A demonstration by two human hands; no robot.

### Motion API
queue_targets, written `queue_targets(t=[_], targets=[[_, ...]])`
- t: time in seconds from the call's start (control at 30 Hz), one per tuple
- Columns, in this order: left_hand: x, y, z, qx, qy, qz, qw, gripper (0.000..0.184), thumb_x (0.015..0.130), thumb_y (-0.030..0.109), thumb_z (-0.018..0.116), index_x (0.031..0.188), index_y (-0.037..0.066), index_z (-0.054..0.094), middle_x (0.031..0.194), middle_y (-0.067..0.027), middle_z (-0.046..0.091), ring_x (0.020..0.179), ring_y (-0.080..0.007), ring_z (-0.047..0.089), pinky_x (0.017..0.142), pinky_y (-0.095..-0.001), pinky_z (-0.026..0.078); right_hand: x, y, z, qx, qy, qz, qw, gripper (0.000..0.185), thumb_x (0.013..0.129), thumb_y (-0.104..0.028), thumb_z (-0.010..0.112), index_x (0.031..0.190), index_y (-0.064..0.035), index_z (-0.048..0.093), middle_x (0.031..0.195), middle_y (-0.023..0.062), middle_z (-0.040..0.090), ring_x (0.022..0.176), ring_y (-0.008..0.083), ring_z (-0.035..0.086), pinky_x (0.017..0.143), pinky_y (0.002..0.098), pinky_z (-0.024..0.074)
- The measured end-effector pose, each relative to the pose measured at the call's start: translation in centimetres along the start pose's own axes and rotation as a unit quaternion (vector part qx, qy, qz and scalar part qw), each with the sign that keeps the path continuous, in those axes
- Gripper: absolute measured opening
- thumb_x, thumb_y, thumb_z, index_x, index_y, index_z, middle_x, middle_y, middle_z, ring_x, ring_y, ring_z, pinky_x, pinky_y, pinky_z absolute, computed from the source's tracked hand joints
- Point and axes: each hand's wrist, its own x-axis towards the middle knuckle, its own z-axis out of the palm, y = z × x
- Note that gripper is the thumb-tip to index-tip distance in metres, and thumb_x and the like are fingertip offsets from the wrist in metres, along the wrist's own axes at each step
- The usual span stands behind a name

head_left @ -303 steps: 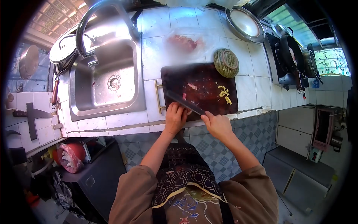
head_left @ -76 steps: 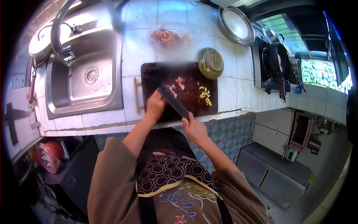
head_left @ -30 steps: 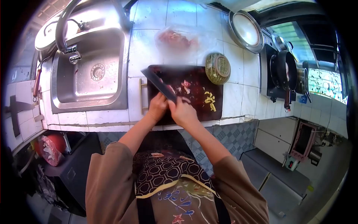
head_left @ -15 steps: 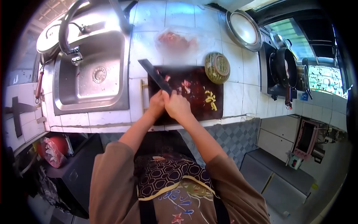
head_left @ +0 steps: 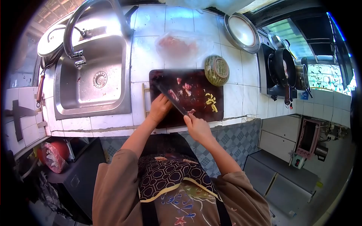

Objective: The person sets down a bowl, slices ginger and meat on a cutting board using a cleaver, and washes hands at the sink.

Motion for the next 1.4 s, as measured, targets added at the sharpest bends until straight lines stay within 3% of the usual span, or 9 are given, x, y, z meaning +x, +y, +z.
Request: queue_targets(t=[0.23,0.43,0.57,0.63,0.77,0.97,1.1,1.23,1.4], targets=[[-0.1,-0.4,0.4,-0.01,-0.002,-0.004,1.0,0.027,0.067,0.003,0.064,0.094,0.0,0.064,0.102,-0.0133,0.062,0.095,-0.0302,0.06,0.08,-0.0338,0.052,1.1,-1.8,1.1,-0.012,0.004,0.015,1.0,0.058,0.096,-0.047,0.034,0.106,0.0063,0.055,0.073,0.0279,0.063,0.071,0.0459,0.063,0.068,0.0533,0.0499],[0.1,-0.3,0.5,-0.05,-0.008,-0.04,0.998,0.031,0.066,0.005,0.061,0.096,0.0,0.064,0.103,-0.0139,0.063,0.097,-0.0305,0.061,0.079,-0.034,0.053,5.4,-5.3,1.4,-0.008,0.039,0.004,0.999,0.042,0.096,-0.041,0.036,0.103,-0.0034,0.055,0.075,0.0273,0.063,0.073,0.0467,0.061,0.07,0.0559,0.0477],[0.0,-0.7,0.5,-0.006,-0.01,-0.016,1.0,0.031,0.065,0.003,0.059,0.096,0.0,0.065,0.106,-0.0141,0.063,0.099,-0.0307,0.061,0.081,-0.0335,0.053,1.0,-1.3,3.4,0.0,0.037,0.023,0.999,0.043,0.096,-0.042,0.036,0.117,-0.0063,0.049,0.077,0.0284,0.063,0.075,0.0462,0.062,0.07,0.0554,0.0481],[-0.3,-0.8,0.8,-0.01,-0.024,-0.013,1.0,0.032,0.065,0.002,0.059,0.097,-0.001,0.065,0.107,-0.0139,0.063,0.1,-0.0303,0.061,0.081,-0.0331,0.053,-0.4,-1.8,2.1,0.008,-0.018,0.092,0.996,0.043,0.096,-0.042,0.036,0.119,-0.007,0.049,0.081,0.0292,0.063,0.077,0.0465,0.061,0.069,0.0552,0.0482],[-0.6,-0.4,0.8,-0.02,-0.03,-0.027,0.999,0.032,0.066,0.003,0.059,0.097,-0.001,0.065,0.107,-0.0137,0.063,0.102,-0.0296,0.06,0.082,-0.0328,0.052,5.8,-5.9,1.1,0.026,0.015,0.033,0.999,0.047,0.096,-0.045,0.034,0.108,-0.0032,0.053,0.082,0.0307,0.063,0.082,0.049,0.061,0.076,0.0565,0.0468],[0.2,-0.4,0.7,0.001,-0.01,-0.02,1.0,0.028,0.067,0.004,0.059,0.094,0.0,0.066,0.105,-0.0129,0.063,0.102,-0.0284,0.06,0.083,-0.0325,0.052,3.3,-3.5,2.7,0.029,0.079,0.041,0.996,0.056,0.095,-0.049,0.034,0.101,0.0021,0.056,0.077,0.0301,0.063,0.079,0.0471,0.063,0.074,0.0546,0.0492],[-0.1,-0.5,0.7,-0.023,-0.024,-0.027,0.999,0.029,0.066,0.004,0.058,0.094,0.001,0.066,0.104,-0.0126,0.063,0.101,-0.0282,0.06,0.082,-0.032,0.052,1.8,-3.0,2.9,0.034,0.034,0.072,0.996,0.056,0.094,-0.049,0.034,0.1,0.0021,0.057,0.079,0.0304,0.063,0.08,0.0476,0.062,0.076,0.0552,0.0482],[-0.4,-0.3,1.0,-0.034,-0.014,-0.039,0.999,0.029,0.066,0.005,0.059,0.093,0.0,0.066,0.102,-0.013,0.063,0.099,-0.0285,0.06,0.081,-0.0323,0.052,6.8,-6.2,1.4,0.06,0.054,0.03,0.996,0.056,0.095,-0.049,0.034,0.1,0.002,0.057,0.08,0.03,0.063,0.082,0.0477,0.062,0.077,0.0561,0.0475],[0.3,0.0,0.5,-0.019,0.003,-0.024,1.0,0.027,0.066,0.004,0.06,0.092,0.0,0.066,0.102,-0.0121,0.064,0.098,-0.0282,0.061,0.08,-0.0313,0.052,4.4,-4.9,2.0,0.06,0.071,0.023,0.995,0.057,0.095,-0.049,0.034,0.101,0.0028,0.057,0.083,0.0299,0.064,0.082,0.0479,0.062,0.077,0.056,0.0476]])
